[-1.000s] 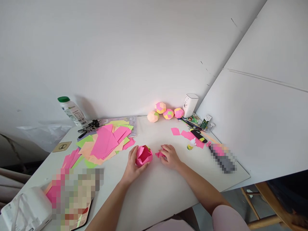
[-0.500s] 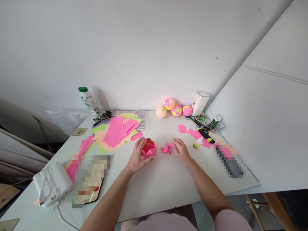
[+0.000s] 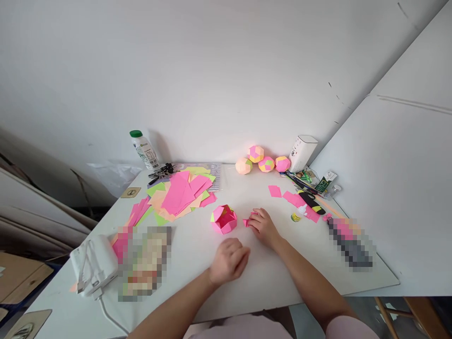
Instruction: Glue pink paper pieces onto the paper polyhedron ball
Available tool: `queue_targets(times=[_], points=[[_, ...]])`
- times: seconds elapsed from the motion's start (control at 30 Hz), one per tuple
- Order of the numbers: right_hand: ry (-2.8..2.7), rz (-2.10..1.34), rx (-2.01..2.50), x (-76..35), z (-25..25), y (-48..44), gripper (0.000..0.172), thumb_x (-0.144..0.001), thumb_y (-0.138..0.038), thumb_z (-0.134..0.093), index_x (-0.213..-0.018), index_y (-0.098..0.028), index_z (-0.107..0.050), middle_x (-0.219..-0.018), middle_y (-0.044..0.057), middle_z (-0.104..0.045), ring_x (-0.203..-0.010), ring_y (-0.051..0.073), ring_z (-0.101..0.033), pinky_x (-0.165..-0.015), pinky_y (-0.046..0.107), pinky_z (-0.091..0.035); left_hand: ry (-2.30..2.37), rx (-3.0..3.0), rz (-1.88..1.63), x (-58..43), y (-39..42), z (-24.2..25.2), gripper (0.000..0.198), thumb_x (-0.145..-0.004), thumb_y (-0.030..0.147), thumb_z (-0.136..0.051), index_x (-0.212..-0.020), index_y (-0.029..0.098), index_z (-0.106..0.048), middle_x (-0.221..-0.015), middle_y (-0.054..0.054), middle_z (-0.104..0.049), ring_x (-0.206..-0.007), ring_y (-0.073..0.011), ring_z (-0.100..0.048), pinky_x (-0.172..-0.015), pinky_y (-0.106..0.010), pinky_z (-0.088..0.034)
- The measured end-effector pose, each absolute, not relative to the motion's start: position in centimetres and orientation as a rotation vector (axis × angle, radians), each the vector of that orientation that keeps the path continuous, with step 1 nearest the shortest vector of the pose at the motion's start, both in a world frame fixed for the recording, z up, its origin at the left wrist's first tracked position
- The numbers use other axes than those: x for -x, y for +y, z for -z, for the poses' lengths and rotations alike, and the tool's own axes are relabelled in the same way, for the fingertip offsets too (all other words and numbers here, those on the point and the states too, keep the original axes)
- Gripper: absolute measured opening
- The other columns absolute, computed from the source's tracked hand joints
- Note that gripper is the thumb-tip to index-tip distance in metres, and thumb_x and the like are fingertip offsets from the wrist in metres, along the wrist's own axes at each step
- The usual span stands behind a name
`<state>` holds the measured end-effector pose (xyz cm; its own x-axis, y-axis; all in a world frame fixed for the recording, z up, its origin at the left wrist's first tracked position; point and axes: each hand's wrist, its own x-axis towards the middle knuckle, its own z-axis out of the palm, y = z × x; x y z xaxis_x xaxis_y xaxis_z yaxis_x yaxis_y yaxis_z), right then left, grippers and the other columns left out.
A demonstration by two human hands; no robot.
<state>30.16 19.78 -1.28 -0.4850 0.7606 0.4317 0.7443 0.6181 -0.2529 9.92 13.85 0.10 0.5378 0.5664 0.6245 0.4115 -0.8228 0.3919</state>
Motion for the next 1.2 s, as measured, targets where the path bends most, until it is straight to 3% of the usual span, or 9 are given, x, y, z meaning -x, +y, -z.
queue_targets(times=[0.13,0.3,0.5,0.73,0.83,0.93,1.0,1.13,1.2], points=[[-2.308,-0.080,1.163,-30.4,1.0,19.7,0.027,-0.088,-0.013,-0.047,-0.085,-0.024,-0.071,-0.087,0.004,-0.069,-0.111,0.025,-0.052,-0.104,0.052,-0.035,0.694,-2.620,-0.952,-11.4,12.5,-0.1,0.021,-0.089,0.017,-0.040,-0.089,0.018,-0.061,-0.072,-0.007,-0.062,-0.068,-0.0185,-0.056,-0.056,-0.030,-0.043],[-2.357,-0.141,1.118,-30.3,0.4,19.1,0.029,-0.079,-0.006,-0.050,-0.092,-0.023,-0.070,-0.085,0.006,-0.067,-0.111,0.026,-0.051,-0.105,0.053,-0.034,0.863,-2.442,-1.084,-10.7,13.8,-0.2,0.029,-0.087,0.015,-0.041,-0.112,0.018,-0.056,-0.104,-0.013,-0.062,-0.095,-0.0233,-0.058,-0.075,-0.037,-0.052],[-2.475,-0.174,1.158,-30.5,-0.3,18.5,0.043,-0.070,-0.003,-0.053,-0.104,-0.024,-0.068,-0.092,0.008,-0.061,-0.121,0.030,-0.044,-0.108,0.058,-0.027,0.894,-2.350,-1.042,-10.7,14.2,0.2,0.039,-0.084,0.011,-0.042,-0.120,0.021,-0.053,-0.111,-0.013,-0.060,-0.105,-0.0247,-0.057,-0.085,-0.042,-0.053],[-2.415,-0.248,1.077,-30.2,-0.2,18.7,0.022,-0.084,-0.011,-0.052,-0.089,-0.023,-0.071,-0.079,0.007,-0.066,-0.108,0.027,-0.054,-0.101,0.053,-0.038,0.970,-2.327,-1.023,-11.2,13.6,0.8,0.050,-0.079,0.011,-0.048,-0.129,0.019,-0.045,-0.132,-0.016,-0.048,-0.128,-0.0314,-0.040,-0.098,-0.053,-0.044],[-2.344,-0.440,1.019,-29.7,-0.8,18.2,0.015,-0.084,-0.016,-0.056,-0.080,-0.023,-0.069,-0.073,0.006,-0.066,-0.098,0.025,-0.058,-0.087,0.044,-0.049,1.024,-2.193,-1.037,-11.1,13.9,0.7,0.047,-0.080,0.014,-0.049,-0.127,0.020,-0.048,-0.126,-0.015,-0.052,-0.119,-0.0295,-0.049,-0.093,-0.051,-0.047],[-2.249,-0.582,0.998,-29.3,-1.7,17.3,0.011,-0.082,-0.025,-0.061,-0.072,-0.023,-0.064,-0.067,0.004,-0.063,-0.090,0.023,-0.059,-0.078,0.038,-0.052,1.018,-1.984,-0.972,-11.0,14.1,0.3,0.029,-0.084,0.019,-0.048,-0.111,0.021,-0.059,-0.098,-0.009,-0.065,-0.087,-0.0214,-0.060,-0.076,-0.038,-0.052],[-2.187,-0.673,1.031,-29.2,-2.3,16.6,0.013,-0.082,-0.029,-0.063,-0.070,-0.023,-0.061,-0.069,0.003,-0.063,-0.081,0.020,-0.060,-0.073,0.034,-0.053,1.033,-1.788,-0.926,-11.0,14.1,0.0,0.018,-0.086,0.028,-0.051,-0.094,0.020,-0.064,-0.079,-0.005,-0.064,-0.068,-0.0159,-0.056,-0.062,-0.030,-0.048],[-2.015,-0.822,1.129,-30.2,-3.3,15.4,0.012,-0.082,-0.032,-0.062,-0.089,-0.023,-0.063,-0.071,0.000,-0.064,-0.068,0.015,-0.062,-0.068,0.030,-0.053,0.950,-1.333,-0.851,-11.2,14.1,-0.6,0.030,-0.078,0.047,-0.061,-0.074,0.017,-0.058,-0.066,0.000,-0.057,-0.060,-0.0126,-0.052,-0.056,-0.025,-0.041],[-1.819,-0.601,1.223,-31.6,-3.5,15.0,0.010,-0.083,-0.031,-0.059,-0.085,-0.022,-0.063,-0.073,0.001,-0.064,-0.069,0.016,-0.061,-0.070,0.030,-0.052,0.875,-1.145,-0.815,-11.2,14.1,-0.9,0.034,-0.074,0.050,-0.065,-0.074,0.018,-0.056,-0.067,0.000,-0.057,-0.062,-0.0126,-0.053,-0.059,-0.026,-0.043]])
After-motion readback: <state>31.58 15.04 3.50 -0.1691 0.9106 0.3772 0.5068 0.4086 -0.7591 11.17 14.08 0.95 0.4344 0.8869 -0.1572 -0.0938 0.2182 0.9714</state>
